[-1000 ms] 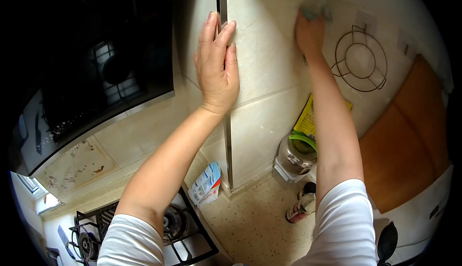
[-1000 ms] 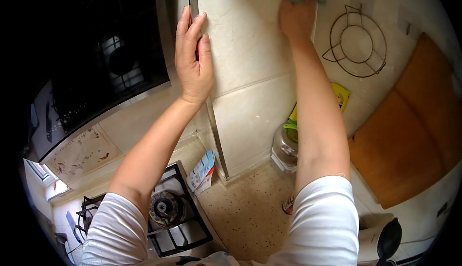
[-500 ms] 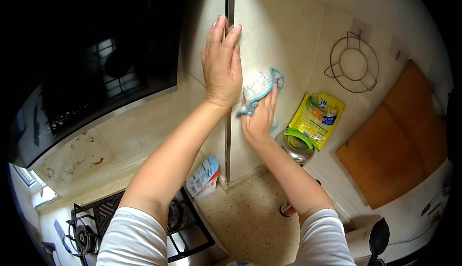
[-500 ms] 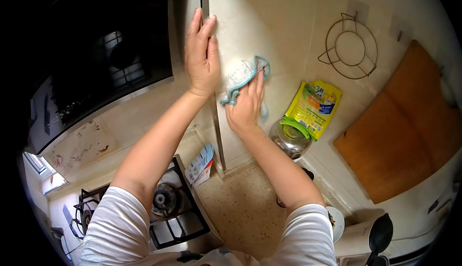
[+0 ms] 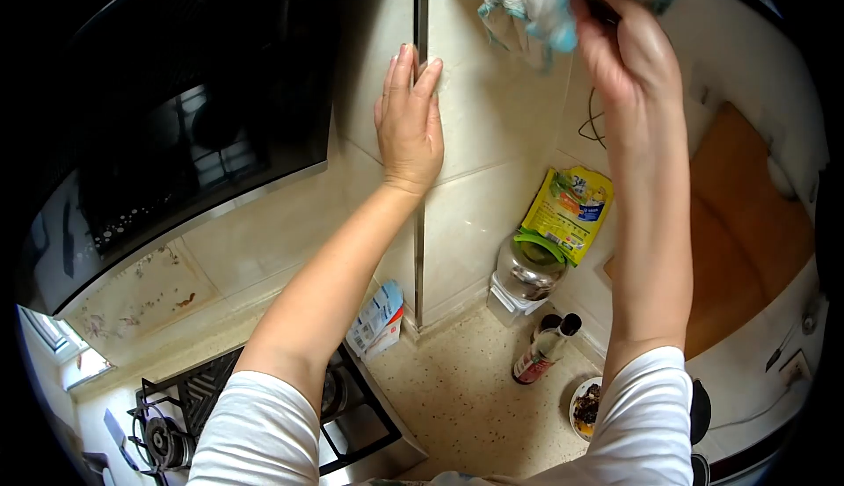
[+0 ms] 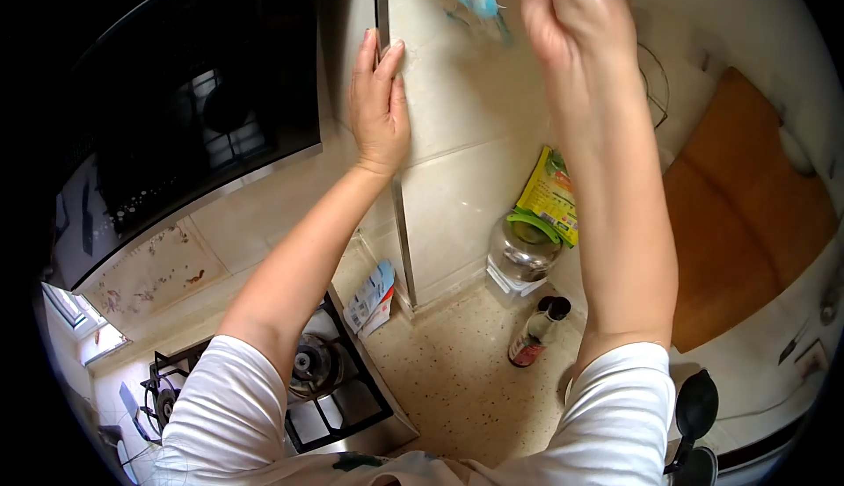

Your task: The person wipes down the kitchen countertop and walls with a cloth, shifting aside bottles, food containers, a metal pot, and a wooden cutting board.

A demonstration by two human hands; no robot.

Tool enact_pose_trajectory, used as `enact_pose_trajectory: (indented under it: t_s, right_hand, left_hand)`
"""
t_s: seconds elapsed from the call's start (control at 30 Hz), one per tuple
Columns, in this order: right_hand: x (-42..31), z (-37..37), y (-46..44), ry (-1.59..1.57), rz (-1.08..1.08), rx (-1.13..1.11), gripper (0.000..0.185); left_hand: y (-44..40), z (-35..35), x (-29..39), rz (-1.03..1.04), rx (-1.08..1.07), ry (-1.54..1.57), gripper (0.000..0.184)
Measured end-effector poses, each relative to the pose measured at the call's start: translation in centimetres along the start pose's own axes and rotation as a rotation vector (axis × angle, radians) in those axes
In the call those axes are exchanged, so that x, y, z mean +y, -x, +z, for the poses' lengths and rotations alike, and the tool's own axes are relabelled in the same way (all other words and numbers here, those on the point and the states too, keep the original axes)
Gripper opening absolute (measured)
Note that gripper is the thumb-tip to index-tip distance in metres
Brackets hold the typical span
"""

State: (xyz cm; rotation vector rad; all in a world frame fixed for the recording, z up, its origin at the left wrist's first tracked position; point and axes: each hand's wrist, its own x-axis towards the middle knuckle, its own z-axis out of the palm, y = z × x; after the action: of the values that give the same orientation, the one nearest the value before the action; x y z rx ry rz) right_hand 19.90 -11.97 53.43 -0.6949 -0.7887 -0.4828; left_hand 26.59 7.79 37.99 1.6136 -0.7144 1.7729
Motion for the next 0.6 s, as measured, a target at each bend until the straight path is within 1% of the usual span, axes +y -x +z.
enact_pose_trajectory:
  t_s: [0.07,0.1,0.17,0.2,0.27,0.3,0.37,0.4,0.47,0.5,0.6]
  right_hand:
    - [2.2,1.0,-0.9,0.074,-0.099,0.030,0.018]
    - [3.6,0.2,-2.9,0.070,-0.096,0.030,0.018]
    - [7.0,-2.7,-8.2,0.313,0.263,0.023,0.022]
    - [8.7,-1.8,-8.4,0.276,0.220,0.052,0.024]
    - [9.9,-1.5,-7.8,0.195,0.263,-0.026,0.024]
    - [9.5,-1.8,-7.4,0.200,0.270,-0.018,0.024]
    - [8.1,-2.2,-6.5,-0.209,0.294,0.100,0.020]
    - [6.8,-1.3,-4.9,-0.207,0.294,0.099,0.020]
    - [2.9,1.7,0.2,-0.287,0.278,-0.121,0.021]
    - [1.4,2.0,1.4,-0.285,0.282,-0.128,0.021]
    - [-2.9,1.7,3.4,-0.388,0.368,-0.347,0.026]
  left_hand:
    - [0.1,0.1,-0.1,-0.006,-0.010,0.030,0.043]
    - [0.1,0.1,-0.2,0.001,-0.008,0.009,0.044]
    - [0.0,-0.2,0.1,0.011,-0.006,-0.010,0.041]
    - [-0.1,-0.3,0.2,0.025,0.001,-0.022,0.039]
    - [0.1,-0.1,-0.1,0.010,-0.007,-0.026,0.040]
    - [0.2,0.0,-0.1,0.000,-0.009,-0.026,0.042]
    - [0.1,0.1,-0.2,0.007,-0.008,-0.043,0.041]
    - [0.2,0.1,-0.2,0.016,-0.002,-0.066,0.041]
    - [0.2,0.0,-0.1,0.011,-0.005,-0.084,0.040]
    - [0.1,0.0,-0.1,0.007,-0.012,-0.104,0.040]
    - [0.1,-0.1,0.2,0.004,-0.003,-0.102,0.040]
